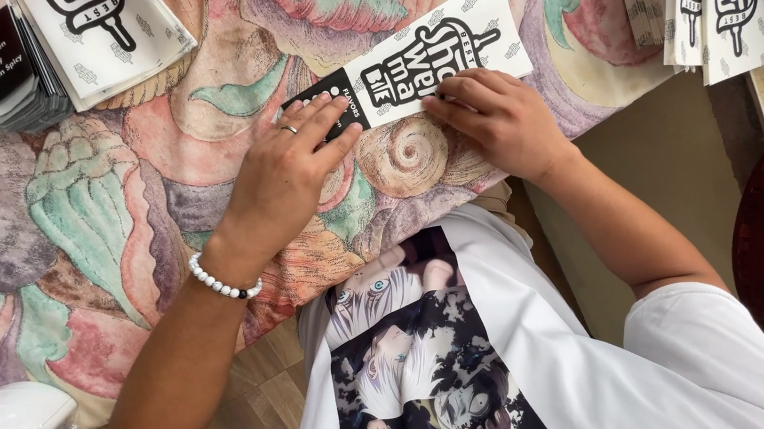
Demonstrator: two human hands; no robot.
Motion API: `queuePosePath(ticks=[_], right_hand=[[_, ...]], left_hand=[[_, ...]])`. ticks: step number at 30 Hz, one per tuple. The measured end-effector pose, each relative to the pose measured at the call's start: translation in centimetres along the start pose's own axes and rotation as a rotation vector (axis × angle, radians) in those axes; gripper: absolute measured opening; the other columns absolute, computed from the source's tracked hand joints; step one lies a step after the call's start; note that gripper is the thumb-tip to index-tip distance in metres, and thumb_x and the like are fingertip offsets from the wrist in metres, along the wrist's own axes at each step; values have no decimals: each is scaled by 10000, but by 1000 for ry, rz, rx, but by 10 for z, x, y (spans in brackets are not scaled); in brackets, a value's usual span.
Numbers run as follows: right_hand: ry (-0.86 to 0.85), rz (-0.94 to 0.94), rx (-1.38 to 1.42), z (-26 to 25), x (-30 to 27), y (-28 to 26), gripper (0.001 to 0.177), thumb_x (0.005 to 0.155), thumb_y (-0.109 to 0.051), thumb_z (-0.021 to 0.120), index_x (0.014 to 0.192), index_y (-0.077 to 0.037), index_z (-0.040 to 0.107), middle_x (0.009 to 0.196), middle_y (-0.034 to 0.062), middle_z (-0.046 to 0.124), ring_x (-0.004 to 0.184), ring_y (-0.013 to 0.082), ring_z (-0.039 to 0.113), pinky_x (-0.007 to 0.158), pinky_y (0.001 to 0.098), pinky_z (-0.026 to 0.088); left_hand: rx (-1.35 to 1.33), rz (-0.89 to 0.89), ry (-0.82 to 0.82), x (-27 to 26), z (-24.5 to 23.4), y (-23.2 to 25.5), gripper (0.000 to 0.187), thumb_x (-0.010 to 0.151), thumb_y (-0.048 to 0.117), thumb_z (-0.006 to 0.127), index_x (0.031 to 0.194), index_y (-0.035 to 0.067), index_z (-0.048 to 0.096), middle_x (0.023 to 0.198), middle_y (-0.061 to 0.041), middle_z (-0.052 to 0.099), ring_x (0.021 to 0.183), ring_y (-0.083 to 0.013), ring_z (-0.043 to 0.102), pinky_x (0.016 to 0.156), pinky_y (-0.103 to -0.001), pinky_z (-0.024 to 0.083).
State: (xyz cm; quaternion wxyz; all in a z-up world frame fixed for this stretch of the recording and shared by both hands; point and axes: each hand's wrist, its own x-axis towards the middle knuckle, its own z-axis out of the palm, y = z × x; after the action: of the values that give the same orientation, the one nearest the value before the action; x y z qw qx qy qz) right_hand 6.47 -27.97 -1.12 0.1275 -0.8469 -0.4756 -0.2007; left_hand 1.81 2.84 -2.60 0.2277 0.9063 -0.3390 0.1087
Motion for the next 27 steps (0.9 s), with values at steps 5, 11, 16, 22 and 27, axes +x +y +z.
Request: queuePosePath(ticks=[5, 11, 16, 22, 27], right_hand=[[21, 5, -24, 5, -23, 18, 165, 1049, -80, 644, 1043, -25, 800, 985, 148, 714, 945, 275, 709, 865, 367, 595], [45, -4, -36, 3, -22, 17, 168, 1061, -80, 638, 1025, -9, 786, 995, 146, 712, 939, 285, 714, 846, 367, 599], [73, -34, -20, -4, -14, 13, 170, 1053, -30, 614, 1003, 25, 766, 945, 162, 679, 906, 297, 704, 838, 365, 593], [75, 3, -32, 2, -36, 26, 175, 1064, -43, 594, 1036, 15, 756, 979, 146, 671, 923, 299, 697, 835, 360, 584], [85, 6, -34, 0, -32, 24, 171, 1056, -26, 597, 1007, 13, 757, 949, 140, 659, 892, 289, 685, 819, 343, 579]], left_hand=[[-10, -3, -16, -2, -1, -5, 335, 1048, 57, 502, 1311, 142, 691, 1416, -136, 601, 1337, -341, 575, 1111, -498, 459], [-26, -61, -44, -6, 1, -8, 452, 1022, -29, 456, 1338, 205, 678, 1458, -111, 547, 1385, -337, 520, 1044, -513, 501], [-40, -84, -70, 4, -6, -1, 441, 982, -57, 471, 1267, 180, 709, 1494, -136, 529, 1412, -373, 473, 1006, -538, 509], [-23, -90, -83, 2, -11, 5, 497, 919, -92, 494, 1312, 175, 640, 1548, -175, 461, 1393, -416, 489, 939, -579, 537], [-25, -109, -91, 5, -12, 7, 461, 912, -92, 472, 1278, 150, 617, 1556, -190, 454, 1384, -430, 496, 929, -569, 541]])
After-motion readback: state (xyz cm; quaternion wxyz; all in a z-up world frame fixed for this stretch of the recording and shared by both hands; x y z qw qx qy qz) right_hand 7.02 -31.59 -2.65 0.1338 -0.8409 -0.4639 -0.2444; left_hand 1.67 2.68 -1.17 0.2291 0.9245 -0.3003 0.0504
